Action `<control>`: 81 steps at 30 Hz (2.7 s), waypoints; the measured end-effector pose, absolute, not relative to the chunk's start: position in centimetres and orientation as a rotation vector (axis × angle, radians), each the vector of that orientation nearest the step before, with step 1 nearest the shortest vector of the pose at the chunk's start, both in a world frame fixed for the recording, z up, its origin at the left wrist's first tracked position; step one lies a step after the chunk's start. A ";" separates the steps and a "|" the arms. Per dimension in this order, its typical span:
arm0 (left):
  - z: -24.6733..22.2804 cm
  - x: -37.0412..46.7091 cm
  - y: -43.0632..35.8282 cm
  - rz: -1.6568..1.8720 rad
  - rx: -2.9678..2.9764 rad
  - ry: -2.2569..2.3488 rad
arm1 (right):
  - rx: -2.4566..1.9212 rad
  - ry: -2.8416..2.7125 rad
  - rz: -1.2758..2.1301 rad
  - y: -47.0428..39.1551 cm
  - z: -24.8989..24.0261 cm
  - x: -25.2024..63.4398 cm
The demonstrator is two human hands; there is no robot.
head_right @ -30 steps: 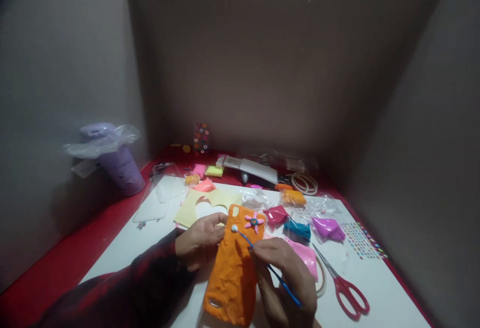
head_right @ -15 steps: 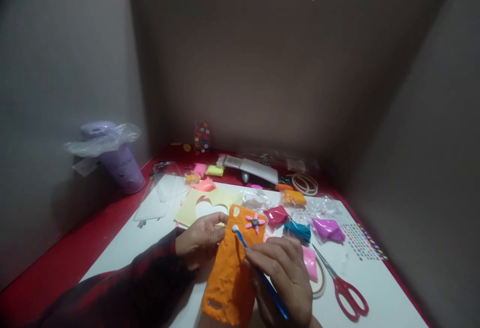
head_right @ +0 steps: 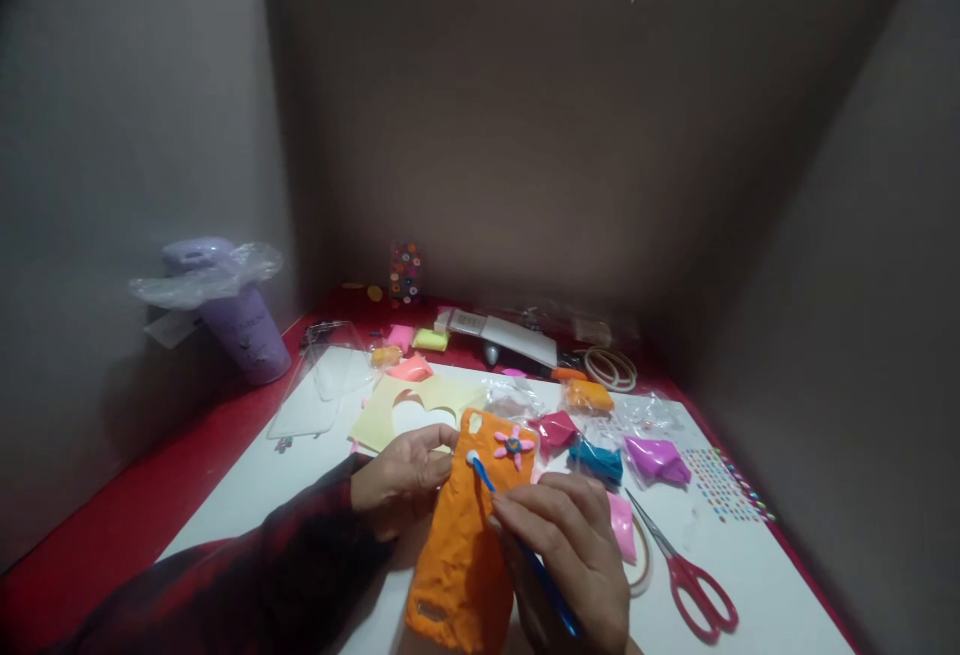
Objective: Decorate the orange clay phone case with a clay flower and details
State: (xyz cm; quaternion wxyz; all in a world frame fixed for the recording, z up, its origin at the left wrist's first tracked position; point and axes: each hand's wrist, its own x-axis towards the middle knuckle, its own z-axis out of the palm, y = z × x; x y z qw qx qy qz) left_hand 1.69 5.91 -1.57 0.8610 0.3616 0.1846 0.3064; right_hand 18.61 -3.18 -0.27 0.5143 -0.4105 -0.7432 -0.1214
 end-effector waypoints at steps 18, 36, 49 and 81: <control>-2.6 1.8 6.1 0.649 0.833 0.408 | -0.977 -1.805 -0.347 -3.4 -0.2 18.5; -1.8 1.8 6.0 0.671 0.832 0.438 | -0.963 -1.808 -0.354 -3.4 -0.6 18.6; -1.7 1.9 5.8 0.691 0.846 0.432 | -1.000 -1.808 -0.363 -3.4 -0.5 18.6; -1.8 2.1 5.4 0.720 0.768 0.306 | -1.032 -1.735 -0.535 -3.8 0.1 17.9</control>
